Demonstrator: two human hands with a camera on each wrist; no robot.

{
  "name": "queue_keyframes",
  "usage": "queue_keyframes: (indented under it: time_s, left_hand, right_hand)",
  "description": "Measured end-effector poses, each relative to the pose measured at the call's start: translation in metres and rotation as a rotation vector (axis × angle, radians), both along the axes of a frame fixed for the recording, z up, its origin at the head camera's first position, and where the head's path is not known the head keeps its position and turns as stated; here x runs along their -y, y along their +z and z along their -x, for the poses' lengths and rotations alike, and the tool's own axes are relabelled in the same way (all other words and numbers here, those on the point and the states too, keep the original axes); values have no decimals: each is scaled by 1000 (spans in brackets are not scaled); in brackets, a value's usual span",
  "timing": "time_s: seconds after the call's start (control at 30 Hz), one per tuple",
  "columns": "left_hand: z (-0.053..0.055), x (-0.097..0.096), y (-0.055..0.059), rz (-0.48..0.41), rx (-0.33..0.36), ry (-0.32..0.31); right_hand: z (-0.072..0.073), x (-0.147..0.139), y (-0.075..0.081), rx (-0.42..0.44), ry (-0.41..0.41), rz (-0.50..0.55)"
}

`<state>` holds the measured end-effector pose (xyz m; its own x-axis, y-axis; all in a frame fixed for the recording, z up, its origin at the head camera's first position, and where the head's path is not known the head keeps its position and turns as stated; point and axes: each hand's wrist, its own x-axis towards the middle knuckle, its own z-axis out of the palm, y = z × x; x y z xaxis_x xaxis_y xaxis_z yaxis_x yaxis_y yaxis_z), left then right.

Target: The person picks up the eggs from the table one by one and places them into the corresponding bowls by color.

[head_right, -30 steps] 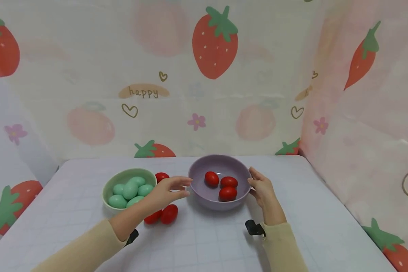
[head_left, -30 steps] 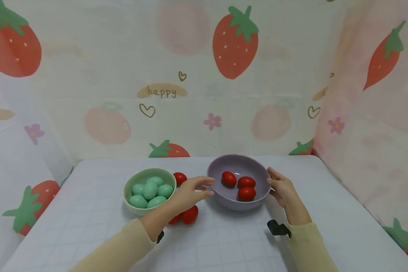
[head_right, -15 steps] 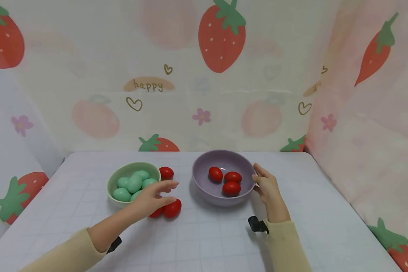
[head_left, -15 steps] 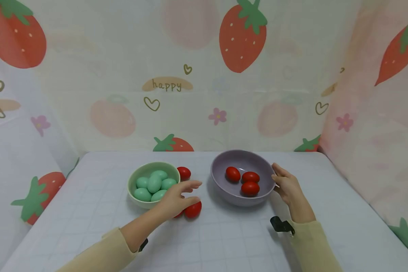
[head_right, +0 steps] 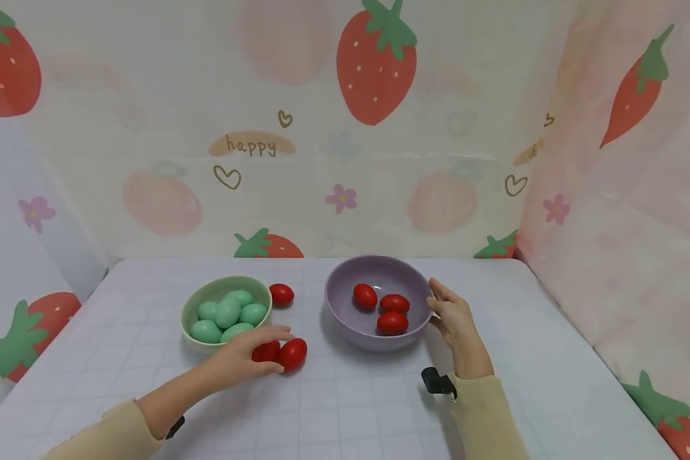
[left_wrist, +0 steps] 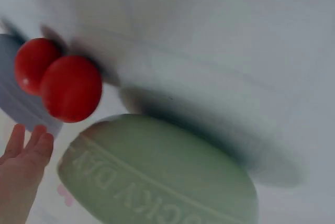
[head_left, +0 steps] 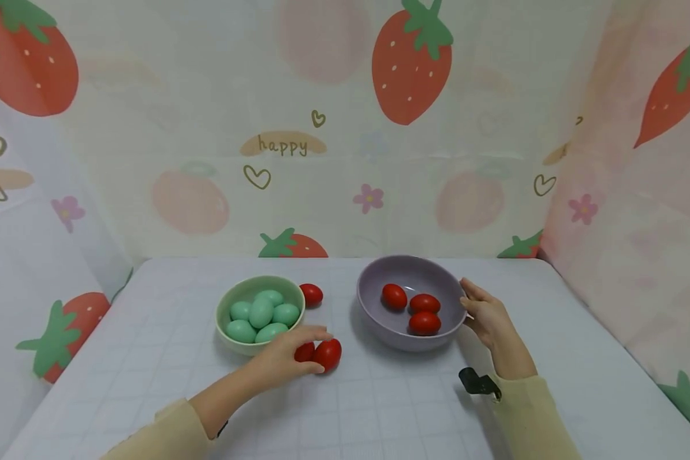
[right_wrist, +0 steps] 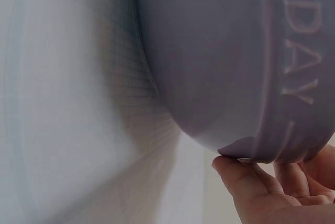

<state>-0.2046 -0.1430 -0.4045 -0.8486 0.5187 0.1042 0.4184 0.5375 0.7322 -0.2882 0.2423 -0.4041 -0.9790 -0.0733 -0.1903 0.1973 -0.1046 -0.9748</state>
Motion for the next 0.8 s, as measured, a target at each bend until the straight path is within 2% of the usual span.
queue_keyframes:
  time_s: [0.13,0.27,0.37,0.6,0.8]
  left_hand:
    - [7,3,-3,96,-6,-65]
    - [14,4,-6,149,26,-105]
    - [19,4,-9,227,2,-138]
    - [23,-3,-13,420,-118,-185]
    - [22,-8,-18,443,-353,-205]
  right_hand:
    - [0,1,0,-3,7,-4]
    - [0,0,0,1,13,-6]
    - [0,-1,0,0,15,-12]
    - [0,-2,1,8,13,-11]
    - [-1,-1,1,5,13,-13]
